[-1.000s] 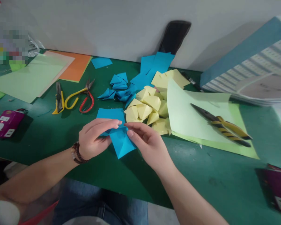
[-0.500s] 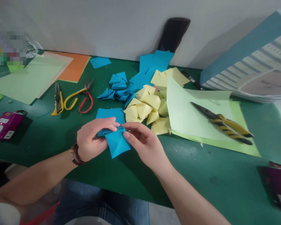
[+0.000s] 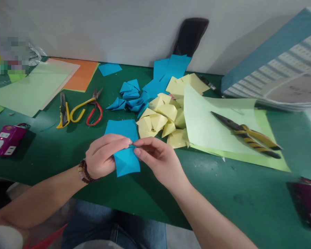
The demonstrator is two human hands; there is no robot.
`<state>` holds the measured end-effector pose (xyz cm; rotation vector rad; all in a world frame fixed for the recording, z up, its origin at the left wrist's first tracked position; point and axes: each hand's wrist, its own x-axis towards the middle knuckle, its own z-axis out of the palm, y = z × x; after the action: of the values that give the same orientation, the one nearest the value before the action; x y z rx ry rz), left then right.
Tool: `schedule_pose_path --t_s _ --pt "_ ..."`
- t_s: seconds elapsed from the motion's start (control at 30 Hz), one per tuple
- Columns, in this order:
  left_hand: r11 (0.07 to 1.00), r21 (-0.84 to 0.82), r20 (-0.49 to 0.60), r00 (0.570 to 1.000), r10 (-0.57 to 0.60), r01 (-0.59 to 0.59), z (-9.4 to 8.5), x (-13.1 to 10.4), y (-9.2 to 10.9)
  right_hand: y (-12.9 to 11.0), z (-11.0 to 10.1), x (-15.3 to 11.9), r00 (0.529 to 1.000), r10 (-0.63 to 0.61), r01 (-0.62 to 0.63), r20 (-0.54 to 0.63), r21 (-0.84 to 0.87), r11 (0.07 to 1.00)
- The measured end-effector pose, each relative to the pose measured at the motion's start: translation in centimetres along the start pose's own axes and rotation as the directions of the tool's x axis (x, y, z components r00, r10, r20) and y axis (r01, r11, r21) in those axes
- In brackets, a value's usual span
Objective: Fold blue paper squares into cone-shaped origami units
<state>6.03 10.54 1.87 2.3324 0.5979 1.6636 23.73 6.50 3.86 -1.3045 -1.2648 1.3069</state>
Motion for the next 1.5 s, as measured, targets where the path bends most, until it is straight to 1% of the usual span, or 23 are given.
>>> schedule_pose_path --t_s 0.3,0.47,0.57,0.67,0.87,0.9,0.97,1.03,1.1,1.17,1.23,1.33,1.43,1.5 --pt "0.999 -0.007 -0.043 0.998 -0.051 0.051 0.04 -0.01 0.39 0.02 -0.01 0.1 0.999 0.044 -0.045 0.031 0.016 0.999" --pt "0.999 -0.004 -0.019 0.999 -0.044 0.044 -0.09 -0.04 0.33 0.14 0.06 -0.01 1.0 0.001 -0.001 -0.001 0.035 0.999" --pt "0.998 -0.032 0.007 0.998 -0.059 0.059 -0.1 0.03 0.33 0.27 0.17 0.01 0.999 -0.025 0.026 -0.023 0.016 1.0" --pt "0.992 -0.073 0.064 0.993 -0.103 0.107 -0.02 0.27 0.34 0.33 0.12 0.08 0.998 -0.033 0.033 -0.048 -0.011 0.999" --pt "0.972 -0.093 0.182 0.963 -0.199 0.218 -0.01 0.56 0.22 0.09 -0.54 0.32 0.996 -0.049 0.045 -0.079 -0.045 0.998" --pt "0.964 -0.092 0.203 0.953 -0.226 0.248 -0.06 0.54 0.2 0.06 -0.59 0.3 0.995 -0.066 0.061 -0.079 -0.061 0.996" --pt "0.944 -0.102 0.248 0.927 -0.28 0.312 -0.17 0.49 0.16 0.04 -0.58 0.21 0.988 -0.14 0.13 -0.069 -0.128 0.983" --pt "0.92 -0.131 0.284 0.903 -0.323 0.37 -0.24 0.44 0.14 0.1 -0.44 0.04 0.971 -0.236 0.219 -0.044 -0.232 0.948" --pt "0.902 -0.162 0.311 0.888 -0.339 0.401 -0.22 0.4 0.13 0.26 -0.24 -0.11 0.954 -0.298 0.271 -0.033 -0.328 0.905" --pt "0.89 -0.183 0.333 0.878 -0.344 0.418 -0.14 0.36 0.12 0.48 -0.1 -0.2 0.952 -0.302 0.263 -0.043 -0.382 0.886" --pt "0.882 -0.198 0.353 0.871 -0.342 0.427 -0.04 0.3 0.1 0.65 -0.03 -0.22 0.959 -0.276 0.23 -0.062 -0.401 0.887" --pt "0.892 -0.201 0.362 0.877 -0.317 0.405 0.05 0.25 0.04 0.68 -0.05 -0.2 0.963 -0.255 0.191 -0.089 -0.445 0.875" --pt "0.901 -0.202 0.36 0.885 -0.295 0.383 0.02 0.3 0.02 0.5 -0.12 -0.17 0.957 -0.276 0.195 -0.092 -0.504 0.841" --pt "0.897 -0.208 0.365 0.881 -0.3 0.391 -0.02 0.38 0.05 0.39 -0.18 -0.15 0.954 -0.286 0.196 -0.092 -0.533 0.823"
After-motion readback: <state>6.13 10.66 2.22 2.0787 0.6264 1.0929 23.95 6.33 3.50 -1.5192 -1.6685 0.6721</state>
